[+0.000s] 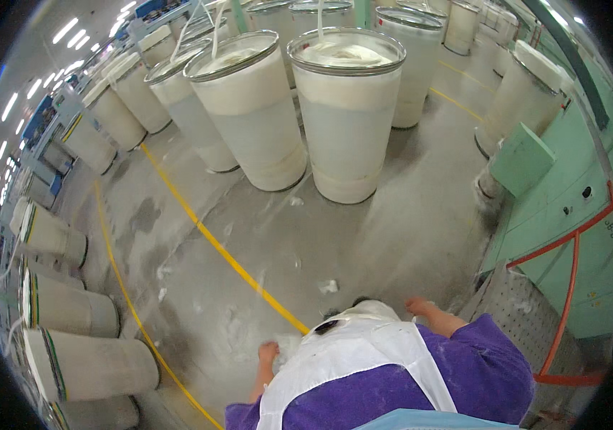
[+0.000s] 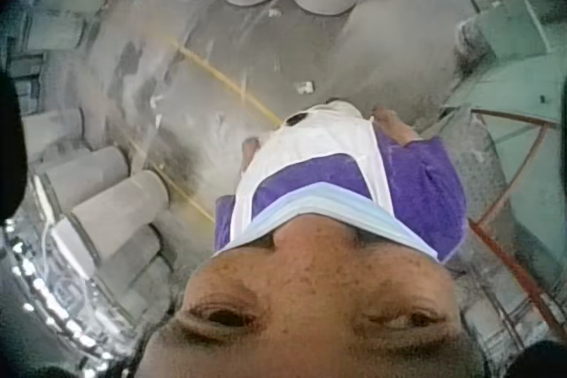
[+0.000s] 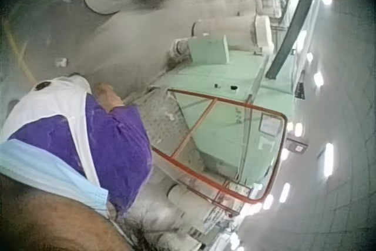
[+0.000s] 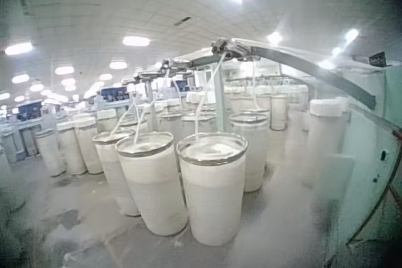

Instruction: The person walks between large cylindrical machines and handles white rope-like textile material. They lift and place coils of rope into the machines, pull strands from the coils, and use a small stick to guide the strands into the machine openings.

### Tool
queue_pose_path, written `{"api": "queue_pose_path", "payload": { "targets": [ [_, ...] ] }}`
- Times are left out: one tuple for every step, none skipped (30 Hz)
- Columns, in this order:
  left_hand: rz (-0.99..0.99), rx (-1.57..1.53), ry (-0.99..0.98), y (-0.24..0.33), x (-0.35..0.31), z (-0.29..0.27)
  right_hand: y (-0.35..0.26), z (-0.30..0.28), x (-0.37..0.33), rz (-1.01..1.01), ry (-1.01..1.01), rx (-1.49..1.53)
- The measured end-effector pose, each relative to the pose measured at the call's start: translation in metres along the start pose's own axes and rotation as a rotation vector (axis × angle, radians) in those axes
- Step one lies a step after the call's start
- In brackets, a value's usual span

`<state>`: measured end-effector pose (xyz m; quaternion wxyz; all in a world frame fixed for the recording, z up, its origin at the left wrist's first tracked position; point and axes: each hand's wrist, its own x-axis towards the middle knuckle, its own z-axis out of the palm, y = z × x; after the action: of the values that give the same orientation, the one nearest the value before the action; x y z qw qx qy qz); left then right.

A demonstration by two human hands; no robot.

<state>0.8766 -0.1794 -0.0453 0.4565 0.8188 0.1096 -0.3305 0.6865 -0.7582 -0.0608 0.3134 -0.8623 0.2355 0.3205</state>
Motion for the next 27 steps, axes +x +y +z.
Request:
{"api": "queue_pose_path", "payload": {
  "targets": [
    [0.005, -0.148, 0.023, 0.038, 0.037, -0.01, 0.004, -0.007, 0.014, 0.1, 0.005, 0.177],
    [-0.004, -0.137, 0.046, 0.074, 0.07, -0.02, 0.005, -0.011, 0.029, 0.234, 0.002, 0.348],
    [0.061, -0.144, 0.052, 0.113, 0.1, -0.027, 0.004, -0.017, 0.044, 0.166, 0.015, 0.283],
    [0.094, -0.122, 0.065, 0.148, 0.126, -0.031, 0.001, -0.022, 0.059, 0.133, 0.02, 0.21],
    [0.144, -0.111, 0.06, 0.179, 0.149, -0.035, -0.006, -0.03, 0.076, 0.174, 0.026, 0.088],
    [0.194, -0.102, 0.053, 0.209, 0.171, -0.036, -0.016, -0.039, 0.094, 0.173, -0.048, 0.16],
    [0.259, -0.092, 0.048, 0.232, 0.189, -0.034, -0.026, -0.046, 0.109, 0.246, -0.127, 0.184],
    [0.262, -0.128, 0.026, 0.251, 0.204, -0.03, -0.039, -0.059, 0.126, 0.323, -0.192, 0.2],
    [0.281, -0.162, 0.007, 0.261, 0.213, -0.025, -0.052, -0.073, 0.143, 0.289, -0.224, 0.189],
    [0.299, -0.195, -0.011, 0.269, 0.223, -0.021, -0.067, -0.089, 0.162, 0.261, -0.242, 0.171],
    [0.273, -0.113, -0.035, 0.27, 0.227, -0.019, -0.082, -0.11, 0.183, 0.242, -0.282, 0.153],
    [0.239, 0.006, -0.048, 0.27, 0.232, -0.018, -0.101, -0.134, 0.209, 0.108, -0.256, 0.026],
    [0.218, 0.05, -0.086, 0.264, 0.232, -0.018, -0.12, -0.161, 0.236, 0.005, -0.236, -0.128],
    [0.173, 0.123, -0.1, 0.258, 0.234, -0.022, -0.141, -0.19, 0.261, -0.138, -0.128, -0.112],
    [0.12, 0.161, -0.098, 0.253, 0.233, -0.027, -0.165, -0.222, 0.288, -0.179, -0.043, -0.178],
    [0.058, 0.173, -0.086, 0.247, 0.231, -0.033, -0.189, -0.254, 0.313, -0.248, 0.055, -0.077],
    [0.008, 0.16, -0.055, 0.243, 0.231, -0.04, -0.216, -0.286, 0.339, -0.221, 0.074, -0.167],
    [-0.04, 0.14, -0.02, 0.24, 0.231, -0.047, -0.244, -0.319, 0.361, -0.193, 0.09, -0.258],
    [-0.082, 0.117, 0.011, 0.239, 0.233, -0.053, -0.274, -0.348, 0.383, -0.187, 0.127, -0.467],
    [-0.119, 0.086, 0.039, 0.238, 0.235, -0.057, -0.3, -0.372, 0.397, -0.168, 0.141, -0.314],
    [-0.15, 0.058, 0.062, 0.24, 0.24, -0.062, -0.328, -0.394, 0.412, -0.17, 0.198, -0.15],
    [-0.178, 0.034, 0.084, 0.24, 0.246, -0.065, -0.354, -0.41, 0.425, -0.176, 0.241, 0.016],
    [-0.199, 0.016, 0.106, 0.243, 0.256, -0.07, -0.381, -0.422, 0.439, -0.189, 0.23, 0.03],
    [-0.216, 0.0, 0.121, 0.246, 0.267, -0.075, -0.407, -0.428, 0.453, -0.205, 0.21, 0.046],
    [-0.228, -0.014, 0.137, 0.247, 0.281, -0.083, -0.431, -0.431, 0.466, -0.213, 0.204, 0.063],
    [-0.229, -0.022, 0.149, 0.25, 0.297, -0.094, -0.453, -0.427, 0.478, -0.224, 0.167, 0.089],
    [-0.225, -0.03, 0.158, 0.253, 0.315, -0.104, -0.473, -0.42, 0.489, -0.228, 0.147, 0.116]
  ]
}}
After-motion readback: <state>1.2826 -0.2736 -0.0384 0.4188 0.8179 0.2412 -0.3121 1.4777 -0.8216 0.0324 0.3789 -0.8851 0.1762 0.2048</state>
